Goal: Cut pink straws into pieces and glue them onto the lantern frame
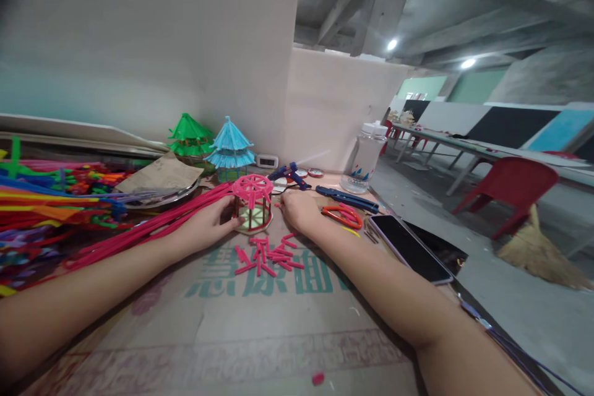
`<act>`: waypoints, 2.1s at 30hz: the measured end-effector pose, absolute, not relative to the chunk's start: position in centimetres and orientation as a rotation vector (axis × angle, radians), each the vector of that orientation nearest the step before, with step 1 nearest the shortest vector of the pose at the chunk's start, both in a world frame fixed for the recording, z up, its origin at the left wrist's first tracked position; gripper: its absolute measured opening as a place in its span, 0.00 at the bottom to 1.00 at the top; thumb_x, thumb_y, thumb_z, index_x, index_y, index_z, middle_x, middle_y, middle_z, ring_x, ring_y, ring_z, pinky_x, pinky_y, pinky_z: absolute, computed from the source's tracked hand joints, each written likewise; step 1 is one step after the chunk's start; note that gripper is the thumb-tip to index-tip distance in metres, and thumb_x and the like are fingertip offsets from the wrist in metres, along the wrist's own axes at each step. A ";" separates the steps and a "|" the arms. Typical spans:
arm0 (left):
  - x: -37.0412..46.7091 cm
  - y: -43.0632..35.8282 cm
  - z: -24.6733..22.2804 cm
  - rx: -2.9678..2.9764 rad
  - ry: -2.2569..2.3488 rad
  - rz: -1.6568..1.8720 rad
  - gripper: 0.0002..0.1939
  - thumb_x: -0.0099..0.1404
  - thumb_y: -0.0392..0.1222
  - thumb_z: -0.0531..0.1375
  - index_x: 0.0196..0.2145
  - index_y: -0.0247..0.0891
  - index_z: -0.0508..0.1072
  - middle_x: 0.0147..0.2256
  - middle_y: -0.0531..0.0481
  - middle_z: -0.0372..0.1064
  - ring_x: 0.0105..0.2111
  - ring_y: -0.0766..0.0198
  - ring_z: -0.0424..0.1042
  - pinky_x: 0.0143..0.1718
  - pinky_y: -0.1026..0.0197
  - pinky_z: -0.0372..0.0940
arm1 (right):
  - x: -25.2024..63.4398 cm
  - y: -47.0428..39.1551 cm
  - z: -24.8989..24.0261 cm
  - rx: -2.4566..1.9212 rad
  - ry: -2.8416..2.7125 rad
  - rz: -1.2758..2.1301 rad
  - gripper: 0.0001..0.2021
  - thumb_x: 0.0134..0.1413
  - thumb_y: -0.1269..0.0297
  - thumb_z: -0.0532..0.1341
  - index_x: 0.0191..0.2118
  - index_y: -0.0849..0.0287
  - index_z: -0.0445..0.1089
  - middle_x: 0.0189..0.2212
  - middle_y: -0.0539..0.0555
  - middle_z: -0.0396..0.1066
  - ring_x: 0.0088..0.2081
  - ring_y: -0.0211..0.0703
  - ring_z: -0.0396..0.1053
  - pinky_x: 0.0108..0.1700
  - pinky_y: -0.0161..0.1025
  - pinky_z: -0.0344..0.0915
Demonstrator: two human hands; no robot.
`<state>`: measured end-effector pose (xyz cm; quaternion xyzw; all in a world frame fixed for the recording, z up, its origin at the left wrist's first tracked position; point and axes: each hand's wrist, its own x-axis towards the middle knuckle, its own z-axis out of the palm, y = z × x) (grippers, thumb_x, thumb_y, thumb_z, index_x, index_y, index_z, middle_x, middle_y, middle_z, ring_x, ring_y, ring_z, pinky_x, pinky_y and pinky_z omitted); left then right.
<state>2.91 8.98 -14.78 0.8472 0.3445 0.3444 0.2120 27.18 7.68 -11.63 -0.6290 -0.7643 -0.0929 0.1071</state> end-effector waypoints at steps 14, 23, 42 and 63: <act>2.8 8.5 -14.5 2.374 0.937 1.004 0.16 0.65 0.45 0.60 0.49 0.37 0.70 0.46 0.42 0.74 0.46 0.52 0.75 0.48 0.52 0.69 | 29.0 1.7 -11.7 -1.110 -1.480 0.569 0.11 0.61 0.54 0.60 0.42 0.56 0.65 0.28 0.50 0.76 0.26 0.38 0.73 0.32 0.38 0.71; 2.9 7.8 -13.5 2.503 1.023 1.011 0.12 0.65 0.45 0.59 0.44 0.38 0.70 0.43 0.43 0.74 0.44 0.51 0.73 0.47 0.51 0.67 | 25.9 -1.0 -11.2 -1.040 -1.366 0.963 0.19 0.52 0.46 0.68 0.33 0.57 0.67 0.26 0.52 0.78 0.26 0.40 0.75 0.30 0.38 0.73; 2.7 7.7 -13.7 2.840 1.077 0.996 0.16 0.66 0.47 0.58 0.49 0.36 0.69 0.48 0.40 0.73 0.50 0.47 0.71 0.57 0.44 0.61 | 26.6 -0.7 -11.3 -1.173 -1.793 0.159 0.11 0.62 0.59 0.59 0.30 0.56 0.65 0.21 0.46 0.66 0.22 0.34 0.60 0.26 0.33 0.57; 2.7 7.8 -13.9 2.863 1.046 1.019 0.17 0.67 0.49 0.57 0.49 0.38 0.68 0.51 0.40 0.72 0.53 0.47 0.69 0.61 0.43 0.58 | 26.4 -0.5 -11.5 -1.273 -1.812 0.209 0.12 0.60 0.60 0.58 0.27 0.56 0.63 0.20 0.46 0.65 0.22 0.35 0.60 0.26 0.34 0.55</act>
